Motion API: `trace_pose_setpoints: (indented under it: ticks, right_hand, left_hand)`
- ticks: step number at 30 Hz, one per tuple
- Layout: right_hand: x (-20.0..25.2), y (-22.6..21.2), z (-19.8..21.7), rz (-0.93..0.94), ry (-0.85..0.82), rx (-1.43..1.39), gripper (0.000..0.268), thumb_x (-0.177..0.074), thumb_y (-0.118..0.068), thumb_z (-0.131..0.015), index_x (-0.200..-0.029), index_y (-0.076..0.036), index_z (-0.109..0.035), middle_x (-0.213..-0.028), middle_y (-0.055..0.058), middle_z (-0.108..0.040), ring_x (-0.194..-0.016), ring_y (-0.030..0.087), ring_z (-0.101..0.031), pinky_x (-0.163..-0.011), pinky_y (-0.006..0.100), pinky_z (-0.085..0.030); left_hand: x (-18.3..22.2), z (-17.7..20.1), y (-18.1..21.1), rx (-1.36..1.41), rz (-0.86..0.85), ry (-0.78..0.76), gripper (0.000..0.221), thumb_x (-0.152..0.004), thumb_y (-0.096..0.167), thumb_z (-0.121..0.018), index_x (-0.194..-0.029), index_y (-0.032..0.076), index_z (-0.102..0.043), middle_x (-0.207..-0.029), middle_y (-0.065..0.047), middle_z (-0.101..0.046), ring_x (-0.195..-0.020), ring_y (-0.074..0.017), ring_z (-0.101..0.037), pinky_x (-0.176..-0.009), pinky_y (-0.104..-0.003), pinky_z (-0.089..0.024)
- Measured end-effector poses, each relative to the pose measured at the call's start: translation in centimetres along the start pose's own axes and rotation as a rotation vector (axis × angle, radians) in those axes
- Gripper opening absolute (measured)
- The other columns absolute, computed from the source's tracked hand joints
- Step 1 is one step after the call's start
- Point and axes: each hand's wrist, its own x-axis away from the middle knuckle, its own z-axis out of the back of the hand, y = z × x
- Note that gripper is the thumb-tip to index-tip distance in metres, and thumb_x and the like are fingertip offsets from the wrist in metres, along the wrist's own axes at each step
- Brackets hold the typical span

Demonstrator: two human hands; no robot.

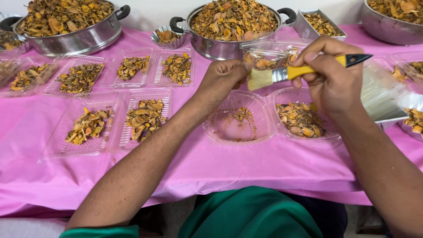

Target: Bagging and portioning dried herbs into small plastic containers and bags

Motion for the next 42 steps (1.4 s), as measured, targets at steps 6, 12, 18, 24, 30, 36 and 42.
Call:
trace_pose_setpoints:
  ticks: [6,12,18,24,30,36,42]
  right_hand:
    - [-0.1,0.4,0.4,0.142,0.051,-0.136,0.011,-0.112,-0.009,-0.06,-0.104,-0.002,-0.062,-0.093,0.014,-0.069,-0.071,0.011,-0.072,-0.066,0.017,-0.064]
    - [0.4,-0.1,-0.2,0.047,0.097,-0.071,0.014,-0.101,0.004,-0.052,-0.093,0.001,-0.063,-0.091,0.02,-0.07,-0.056,0.017,-0.059,-0.054,0.026,-0.059]
    - [0.2,1.1,-0.1,0.116,-0.049,-0.073,0.013,-0.112,0.001,-0.052,-0.103,0.003,-0.06,-0.098,0.018,-0.068,-0.071,0.018,-0.07,-0.064,0.023,-0.065]
    - [0.3,0.4,-0.6,0.07,0.124,-0.079,0.015,-0.107,-0.007,-0.059,-0.095,0.003,-0.06,-0.086,0.016,-0.065,-0.059,0.013,-0.058,-0.061,0.026,-0.063]
    - [0.0,3.4,-0.2,0.07,0.097,-0.06,0.014,-0.11,0.0,-0.054,-0.104,-0.011,-0.058,-0.093,-0.001,-0.06,-0.078,0.003,-0.06,-0.065,0.014,-0.051]
    - [-0.1,0.2,-2.2,0.139,0.236,-0.092,0.018,-0.101,-0.007,-0.06,-0.094,0.009,-0.061,-0.063,0.01,-0.055,-0.058,0.011,-0.063,-0.062,0.028,-0.064]
    - [0.4,0.3,-2.5,0.046,0.138,-0.136,0.016,-0.094,-0.004,-0.062,-0.087,0.011,-0.063,-0.056,0.011,-0.053,-0.049,0.01,-0.058,-0.053,0.029,-0.062]
  left_hand:
    - [-0.4,0.1,-0.9,-0.016,-0.006,0.043,0.037,-0.097,0.026,-0.06,-0.063,0.017,-0.053,-0.062,0.005,-0.049,-0.06,-0.0061,-0.039,-0.06,-0.023,-0.033]
    - [-0.5,0.5,-1.4,0.057,-0.023,0.062,0.038,-0.099,0.026,-0.06,-0.063,0.018,-0.052,-0.063,0.004,-0.045,-0.061,-0.0071,-0.037,-0.058,-0.023,-0.031]
    - [-0.5,0.4,-1.6,0.056,-0.005,0.092,0.028,-0.098,0.028,-0.061,-0.076,0.012,-0.067,-0.067,0.003,-0.057,-0.063,-0.0059,-0.046,-0.059,-0.021,-0.037]
    - [-0.7,0.0,-1.1,0.001,-0.014,0.163,0.039,-0.099,0.033,-0.058,-0.064,0.016,-0.055,-0.063,0.004,-0.049,-0.058,-0.0073,-0.036,-0.06,-0.024,-0.033]
    - [-1.4,0.6,-1.5,-0.315,0.04,0.252,0.047,-0.098,0.053,-0.044,-0.066,0.02,-0.052,-0.062,0.003,-0.05,-0.058,-0.013,-0.046,-0.059,-0.031,-0.035]
    - [-1.1,0.3,-1.6,-0.193,0.109,0.217,0.039,-0.101,0.036,-0.059,-0.068,0.017,-0.063,-0.056,0.004,-0.049,-0.049,-0.0037,-0.038,-0.047,-0.019,-0.029]
    - [-0.1,-0.4,-0.8,-0.122,0.036,0.135,0.037,-0.107,0.027,-0.052,-0.072,0.017,-0.058,-0.057,0.011,-0.039,-0.054,0.0006,-0.03,-0.049,-0.015,-0.023]
